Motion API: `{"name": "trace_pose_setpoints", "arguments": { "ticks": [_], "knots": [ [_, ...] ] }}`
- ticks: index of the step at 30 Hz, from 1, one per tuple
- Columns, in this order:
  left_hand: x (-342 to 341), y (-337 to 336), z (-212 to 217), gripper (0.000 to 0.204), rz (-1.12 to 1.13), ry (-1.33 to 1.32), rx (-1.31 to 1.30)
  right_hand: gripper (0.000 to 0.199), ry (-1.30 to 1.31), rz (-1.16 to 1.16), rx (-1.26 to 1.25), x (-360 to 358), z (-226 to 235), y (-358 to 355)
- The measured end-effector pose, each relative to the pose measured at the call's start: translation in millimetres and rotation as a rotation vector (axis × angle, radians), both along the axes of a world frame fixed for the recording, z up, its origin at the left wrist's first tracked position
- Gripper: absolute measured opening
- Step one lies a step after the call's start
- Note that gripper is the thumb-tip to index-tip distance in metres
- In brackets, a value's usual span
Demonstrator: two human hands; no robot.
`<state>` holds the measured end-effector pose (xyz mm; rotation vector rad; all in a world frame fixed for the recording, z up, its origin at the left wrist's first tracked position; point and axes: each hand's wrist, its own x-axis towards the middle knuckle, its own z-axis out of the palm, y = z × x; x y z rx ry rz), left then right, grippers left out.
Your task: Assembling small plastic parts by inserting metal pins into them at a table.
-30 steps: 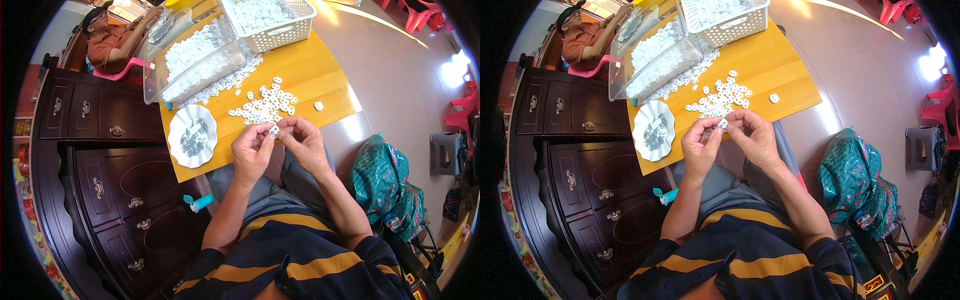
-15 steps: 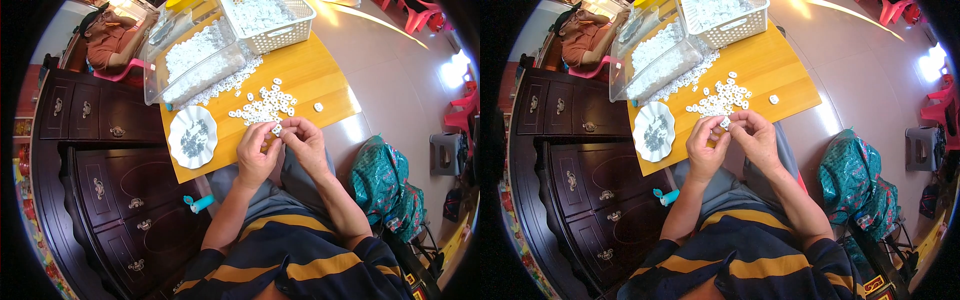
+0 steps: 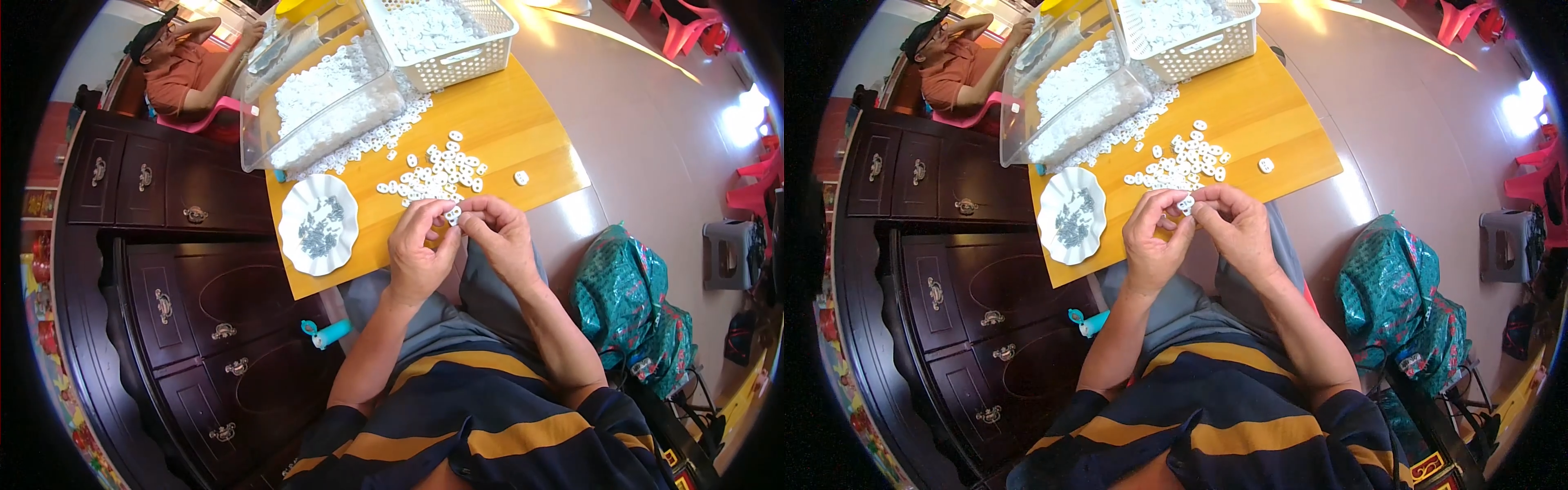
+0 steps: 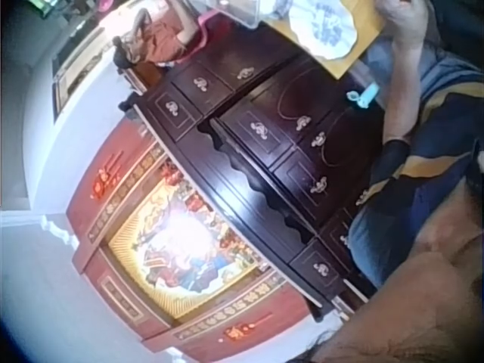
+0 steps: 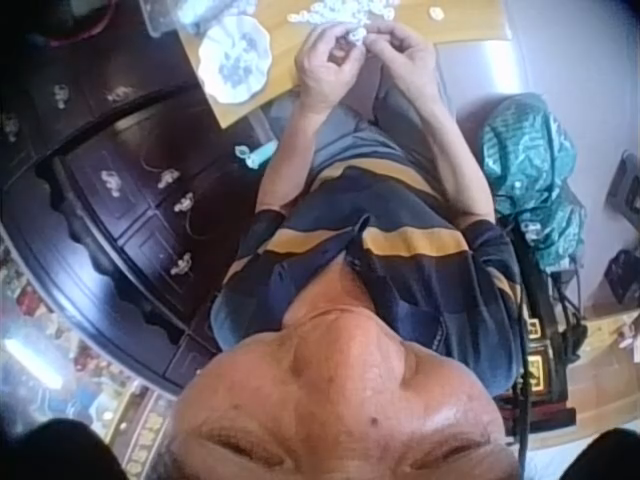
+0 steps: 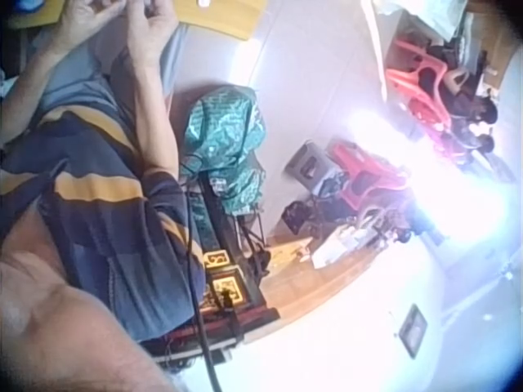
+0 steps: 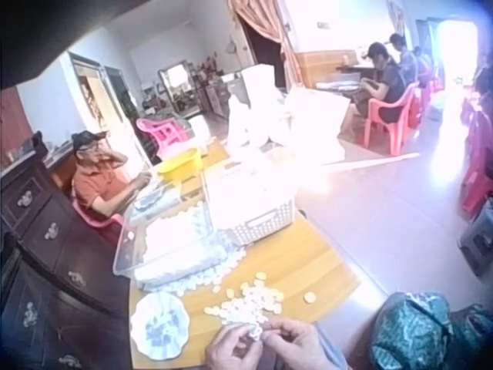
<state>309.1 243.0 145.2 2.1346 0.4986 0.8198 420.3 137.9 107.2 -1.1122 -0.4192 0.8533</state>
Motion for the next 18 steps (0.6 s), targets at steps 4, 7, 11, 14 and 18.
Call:
{"name": "trace_pose_setpoints", "arguments": {
  "ticks": [4, 7, 11, 14, 18],
  "knots": [
    [2.1, -0.8, 1.9, 0.036, 0.003, -0.019, -0.022, 0.016, 0.021, -0.003, 0.018, -0.7, 2.2, 0.2],
    [3.0, -1.4, 0.4, 0.034, 0.008, -0.012, -0.046, 0.015, 0.048, -0.012, 0.038, -1.4, 5.8, 0.2],
    [4.8, -1.2, -1.1, 0.032, 0.023, -0.012, -0.044, 0.014, 0.080, -0.034, 0.060, -2.8, 1.2, 3.7],
    [4.5, -1.8, -0.6, 0.033, 0.025, 0.002, -0.030, 0.012, 0.083, 0.002, -0.013, 1.0, -4.9, 1.2],
    [4.6, -1.5, -0.2, 0.034, 0.026, 0.026, 0.022, 0.013, 0.112, 0.010, 0.005, 0.8, -6.1, 0.5]
  ]
}}
